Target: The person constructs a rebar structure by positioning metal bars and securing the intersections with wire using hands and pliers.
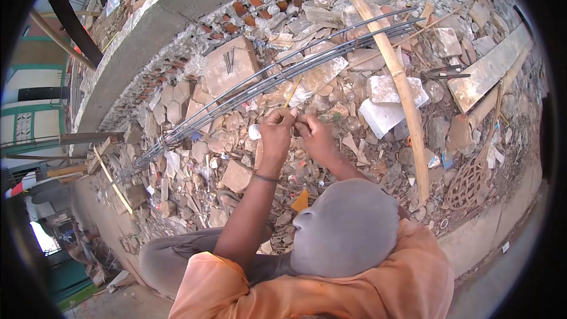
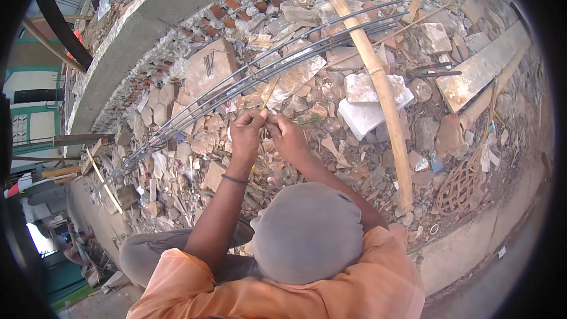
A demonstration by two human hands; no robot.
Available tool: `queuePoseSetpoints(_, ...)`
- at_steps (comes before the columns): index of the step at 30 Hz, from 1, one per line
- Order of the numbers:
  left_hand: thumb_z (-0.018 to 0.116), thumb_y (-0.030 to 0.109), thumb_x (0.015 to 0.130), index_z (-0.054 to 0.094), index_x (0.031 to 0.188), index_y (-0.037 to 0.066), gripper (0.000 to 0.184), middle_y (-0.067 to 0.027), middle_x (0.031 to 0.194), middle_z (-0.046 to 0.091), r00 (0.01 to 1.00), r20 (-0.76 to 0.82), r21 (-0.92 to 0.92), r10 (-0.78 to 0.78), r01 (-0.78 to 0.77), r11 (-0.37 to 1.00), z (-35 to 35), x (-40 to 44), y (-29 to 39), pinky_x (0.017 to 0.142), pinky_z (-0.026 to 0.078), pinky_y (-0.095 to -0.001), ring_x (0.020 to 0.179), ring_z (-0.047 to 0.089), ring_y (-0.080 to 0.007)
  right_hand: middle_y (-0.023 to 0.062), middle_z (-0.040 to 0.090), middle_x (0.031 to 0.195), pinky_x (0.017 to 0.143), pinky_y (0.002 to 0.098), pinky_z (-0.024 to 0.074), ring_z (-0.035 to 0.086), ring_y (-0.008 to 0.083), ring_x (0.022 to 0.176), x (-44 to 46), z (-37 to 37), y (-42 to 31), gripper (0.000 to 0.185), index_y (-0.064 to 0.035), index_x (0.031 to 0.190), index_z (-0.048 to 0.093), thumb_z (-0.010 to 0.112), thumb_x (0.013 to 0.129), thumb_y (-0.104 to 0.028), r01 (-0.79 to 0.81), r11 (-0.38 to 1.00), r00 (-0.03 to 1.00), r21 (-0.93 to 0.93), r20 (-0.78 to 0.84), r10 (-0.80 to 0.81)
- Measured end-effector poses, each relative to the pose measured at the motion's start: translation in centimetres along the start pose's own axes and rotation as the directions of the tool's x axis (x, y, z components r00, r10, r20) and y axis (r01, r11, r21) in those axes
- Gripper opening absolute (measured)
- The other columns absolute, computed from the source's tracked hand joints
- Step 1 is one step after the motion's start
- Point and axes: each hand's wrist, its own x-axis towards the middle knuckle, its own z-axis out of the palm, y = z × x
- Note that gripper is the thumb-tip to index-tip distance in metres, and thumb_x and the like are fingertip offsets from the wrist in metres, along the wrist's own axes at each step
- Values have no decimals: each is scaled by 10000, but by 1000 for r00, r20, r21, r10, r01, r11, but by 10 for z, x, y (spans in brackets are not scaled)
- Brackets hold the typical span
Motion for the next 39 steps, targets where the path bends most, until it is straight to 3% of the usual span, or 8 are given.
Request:
queuePoseSetpoints(11,607,96,933,578,834,5,138,-106,794,689,990,117,-14,84,-83,996,64,26,13,644,530,-272,709,641,-126,174,659,960,702,329,554,687,237,828,12,-62,-24,244,34,1130,495,457,1019,-180,-84,881,965,465,-183,189)
queuePoseSetpoints(17,576,182,953,562,812,4,228,-114,757,686,998,43,107,37,-41,993,58,18,-11,665,529,-307,715,662,-148,242,589,1173,966,460,452,608,315,1086,-10,-66,16,379,30,1250,397,487,1008,-248,8,663,912,748,-278,302)
queuePoseSetpoints(19,599,200,915,562,788,4,236,-144,718,658,986,-10,311,166,-154,938,48,9,-6,642,506,-367,672,657,-225,246,577,1220,1035,501,377,554,357,1169,-14,-65,30,449,46,1283,432,524,987,-279,-163,762,917,627,-189,352)
queuePoseSetpoints(20,604,202,891,565,792,4,225,-170,714,638,969,-21,411,244,-214,886,44,7,-5,647,495,-406,674,644,-291,235,576,1236,1048,504,357,536,374,1183,-14,-61,27,466,45,1294,442,535,977,-284,-42,987,936,156,-341,93)
queuePoseSetpoints(22,613,200,855,573,798,6,206,-209,713,609,949,-21,530,316,-257,808,37,2,-4,657,483,-458,690,619,-385,213,574,1268,1073,510,316,499,408,1212,-19,-51,12,501,43,1315,462,558,957,-293,171,608,836,-775,-212,-506)
queuePoseSetpoints(25,605,164,812,588,790,4,163,-236,714,599,948,-65,551,311,-226,803,25,8,2,680,487,-487,721,609,-431,181,563,1305,1074,505,305,464,416,1244,-10,-44,-9,494,16,1323,492,579,933,-274,324,605,934,-727,144,-327)
queuePoseSetpoints(35,619,167,829,617,734,-14,205,-185,655,647,982,-156,394,102,-33,919,9,21,-4,646,523,-415,623,662,-288,175,659,922,804,373,474,607,301,815,-15,-36,-19,340,33,1187,594,586,919,-176,39,775,973,-631,201,115)
queuePoseSetpoints(39,607,175,899,614,775,-13,224,-130,634,653,986,-81,-130,-144,133,983,7,27,-11,580,529,-356,574,656,-204,169,651,899,821,412,471,601,307,867,-11,-36,10,299,23,1143,629,590,905,-155,280,817,953,-504,44,-300)
